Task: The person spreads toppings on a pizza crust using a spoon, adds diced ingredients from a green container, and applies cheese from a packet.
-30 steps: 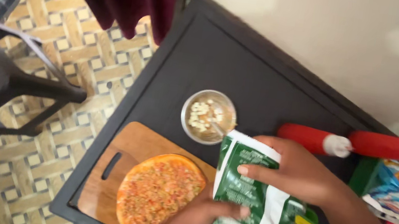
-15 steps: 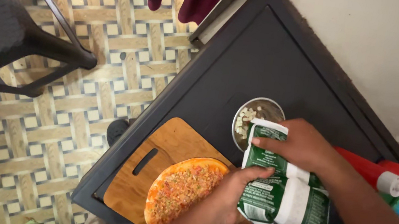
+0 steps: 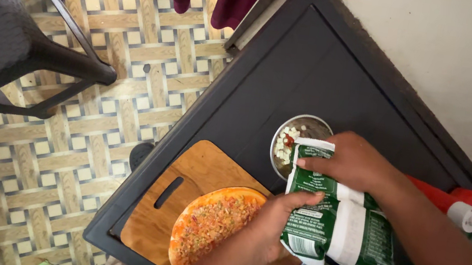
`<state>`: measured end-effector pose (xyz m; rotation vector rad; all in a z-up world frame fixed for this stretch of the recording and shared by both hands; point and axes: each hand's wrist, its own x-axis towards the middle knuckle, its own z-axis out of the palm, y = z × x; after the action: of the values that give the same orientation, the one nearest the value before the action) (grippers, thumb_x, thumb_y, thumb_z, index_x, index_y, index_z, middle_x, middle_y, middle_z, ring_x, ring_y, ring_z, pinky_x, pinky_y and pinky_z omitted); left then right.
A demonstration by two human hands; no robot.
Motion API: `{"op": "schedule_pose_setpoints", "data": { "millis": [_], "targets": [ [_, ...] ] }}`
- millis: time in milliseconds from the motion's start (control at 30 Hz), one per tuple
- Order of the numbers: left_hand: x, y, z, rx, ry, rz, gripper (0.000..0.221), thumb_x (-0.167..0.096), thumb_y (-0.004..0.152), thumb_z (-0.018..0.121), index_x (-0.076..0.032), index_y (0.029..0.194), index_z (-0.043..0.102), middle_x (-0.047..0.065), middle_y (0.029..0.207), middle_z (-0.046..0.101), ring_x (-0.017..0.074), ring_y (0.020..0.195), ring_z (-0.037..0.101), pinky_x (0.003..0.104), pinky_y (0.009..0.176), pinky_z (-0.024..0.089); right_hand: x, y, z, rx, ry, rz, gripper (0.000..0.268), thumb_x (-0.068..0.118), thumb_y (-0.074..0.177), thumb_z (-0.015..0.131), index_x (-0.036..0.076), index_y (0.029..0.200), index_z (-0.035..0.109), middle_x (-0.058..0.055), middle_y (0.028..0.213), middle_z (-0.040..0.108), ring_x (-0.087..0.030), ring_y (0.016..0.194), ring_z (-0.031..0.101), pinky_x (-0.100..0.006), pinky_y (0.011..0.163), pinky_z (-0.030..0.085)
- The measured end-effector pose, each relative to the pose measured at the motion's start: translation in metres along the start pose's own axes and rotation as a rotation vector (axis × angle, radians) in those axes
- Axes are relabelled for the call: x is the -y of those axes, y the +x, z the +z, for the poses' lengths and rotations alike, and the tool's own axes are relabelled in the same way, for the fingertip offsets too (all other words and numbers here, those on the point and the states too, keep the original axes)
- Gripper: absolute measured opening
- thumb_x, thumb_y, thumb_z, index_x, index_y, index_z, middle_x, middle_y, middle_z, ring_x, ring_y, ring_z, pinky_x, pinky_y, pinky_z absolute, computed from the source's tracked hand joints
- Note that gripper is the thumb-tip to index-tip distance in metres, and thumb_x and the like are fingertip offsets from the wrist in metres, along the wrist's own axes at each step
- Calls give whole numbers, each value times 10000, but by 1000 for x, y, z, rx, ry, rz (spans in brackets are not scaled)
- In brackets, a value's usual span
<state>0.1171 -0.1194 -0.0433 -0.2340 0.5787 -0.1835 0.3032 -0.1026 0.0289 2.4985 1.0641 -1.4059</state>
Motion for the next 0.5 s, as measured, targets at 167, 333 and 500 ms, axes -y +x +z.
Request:
{"op": "schedule_pose_setpoints", "data": {
  "millis": [167,333,500],
  "targets": [
    [1,-6,8,-19,84,-23,382,-224,876,754,-18,1188,676,93,989,757,208,841,743,361,787,619,-2,-15,0,-64,-20,-14,425,496,846,715,85,914,799,-151,751,769,-251,686,758,-391,682,570],
    [17,-41,22,-9,736,-37,443,-255,854,763,-8,1218,708,108,1064,772,197,936,749,341,883,583,-74,-134,15,-113,250,175,416,389,1018,555,29,970,757,-193,728,642,-268,705,607,-419,666,543],
    [90,-30,62,571,1378,101,376,-298,1001,674,-54,1287,670,118,1178,704,216,1123,669,381,993,490,-204,-308,106,-310,358,282,305,341,992,628,74,1059,760,-135,770,657,-283,724,599,-389,699,537]
  ]
}}
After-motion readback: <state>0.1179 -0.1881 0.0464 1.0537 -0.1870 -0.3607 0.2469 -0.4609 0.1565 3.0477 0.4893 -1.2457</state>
